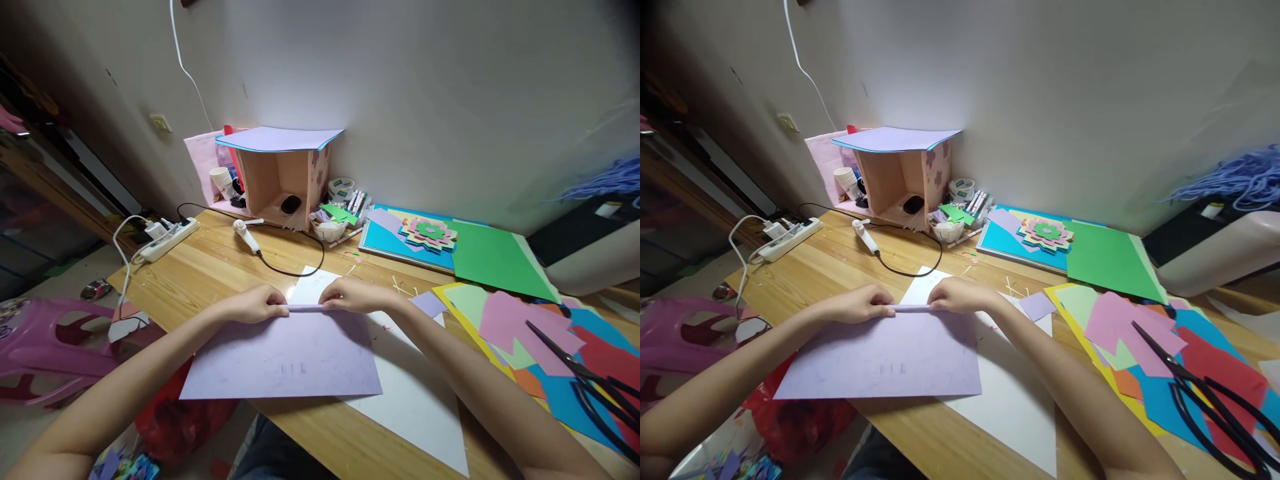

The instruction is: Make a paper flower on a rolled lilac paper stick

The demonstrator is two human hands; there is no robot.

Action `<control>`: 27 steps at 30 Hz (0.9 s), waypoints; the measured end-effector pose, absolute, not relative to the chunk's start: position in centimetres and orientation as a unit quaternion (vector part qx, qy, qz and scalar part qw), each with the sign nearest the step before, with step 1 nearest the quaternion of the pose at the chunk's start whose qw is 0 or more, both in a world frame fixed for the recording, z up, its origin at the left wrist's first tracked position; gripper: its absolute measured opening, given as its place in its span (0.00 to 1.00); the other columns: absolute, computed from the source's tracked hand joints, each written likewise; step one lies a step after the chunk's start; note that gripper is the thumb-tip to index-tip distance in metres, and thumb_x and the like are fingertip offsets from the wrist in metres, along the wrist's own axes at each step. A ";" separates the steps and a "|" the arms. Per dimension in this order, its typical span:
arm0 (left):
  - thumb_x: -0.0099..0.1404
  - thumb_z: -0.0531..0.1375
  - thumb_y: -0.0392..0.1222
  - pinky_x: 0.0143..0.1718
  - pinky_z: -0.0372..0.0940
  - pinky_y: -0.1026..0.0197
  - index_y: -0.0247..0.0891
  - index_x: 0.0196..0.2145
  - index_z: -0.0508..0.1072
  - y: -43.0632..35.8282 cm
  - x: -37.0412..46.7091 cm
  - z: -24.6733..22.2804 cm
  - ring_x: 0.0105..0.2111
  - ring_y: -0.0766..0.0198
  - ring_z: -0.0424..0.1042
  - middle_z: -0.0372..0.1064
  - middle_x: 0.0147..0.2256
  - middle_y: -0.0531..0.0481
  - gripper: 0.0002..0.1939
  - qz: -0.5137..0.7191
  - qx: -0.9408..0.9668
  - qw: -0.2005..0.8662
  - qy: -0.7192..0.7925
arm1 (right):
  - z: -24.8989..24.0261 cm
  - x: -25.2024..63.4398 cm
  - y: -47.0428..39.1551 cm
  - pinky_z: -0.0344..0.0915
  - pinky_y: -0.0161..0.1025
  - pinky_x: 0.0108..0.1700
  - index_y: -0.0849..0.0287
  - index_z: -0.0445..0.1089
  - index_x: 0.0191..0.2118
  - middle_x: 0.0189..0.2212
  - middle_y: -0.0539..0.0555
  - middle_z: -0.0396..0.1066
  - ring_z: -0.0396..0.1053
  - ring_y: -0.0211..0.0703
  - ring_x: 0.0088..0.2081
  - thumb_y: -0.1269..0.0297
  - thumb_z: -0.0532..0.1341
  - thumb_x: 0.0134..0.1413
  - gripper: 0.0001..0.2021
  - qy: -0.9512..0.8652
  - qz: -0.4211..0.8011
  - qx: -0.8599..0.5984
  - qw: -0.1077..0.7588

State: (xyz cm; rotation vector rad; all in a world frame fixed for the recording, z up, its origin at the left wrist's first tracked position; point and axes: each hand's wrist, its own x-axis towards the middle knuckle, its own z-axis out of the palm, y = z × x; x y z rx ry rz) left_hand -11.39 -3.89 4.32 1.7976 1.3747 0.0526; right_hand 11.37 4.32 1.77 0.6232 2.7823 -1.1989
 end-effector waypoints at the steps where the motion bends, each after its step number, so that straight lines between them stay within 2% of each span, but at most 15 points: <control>1: 0.56 0.53 0.50 0.22 0.48 0.66 0.34 0.22 0.68 -4.0 -11.4 4.3 0.22 0.68 0.53 0.56 0.19 0.55 0.16 0.023 0.719 0.427 0.548 | 1.8 11.3 4.3 0.55 0.32 0.30 0.61 0.74 0.35 0.28 0.52 0.72 0.63 0.36 0.28 0.65 0.54 0.51 0.12 0.899 -0.390 0.198 0.025; 5: 0.56 0.54 0.50 0.22 0.47 0.66 0.34 0.22 0.68 -4.1 -11.5 4.4 0.21 0.68 0.52 0.54 0.18 0.55 0.15 0.029 0.723 0.432 0.538 | 1.8 11.3 4.1 0.55 0.32 0.29 0.61 0.75 0.34 0.27 0.50 0.72 0.63 0.35 0.27 0.65 0.55 0.50 0.12 0.894 -0.402 0.196 0.037; 15: 0.55 0.56 0.50 0.22 0.49 0.66 0.34 0.23 0.71 -2.6 -11.6 4.4 0.22 0.67 0.55 0.59 0.20 0.53 0.15 0.010 0.749 0.449 0.486 | 0.8 11.6 4.5 0.58 0.32 0.31 0.59 0.76 0.32 0.29 0.51 0.74 0.66 0.38 0.30 0.59 0.62 0.42 0.11 0.824 -0.494 0.267 0.076; 27: 0.58 0.54 0.50 0.24 0.51 0.66 0.35 0.29 0.74 -2.4 -11.6 4.5 0.24 0.67 0.59 0.65 0.23 0.52 0.16 -0.018 0.795 0.395 0.460 | 1.7 11.6 3.9 0.54 0.31 0.27 0.58 0.75 0.28 0.22 0.48 0.69 0.59 0.33 0.25 0.57 0.64 0.39 0.11 0.804 -0.519 0.271 0.103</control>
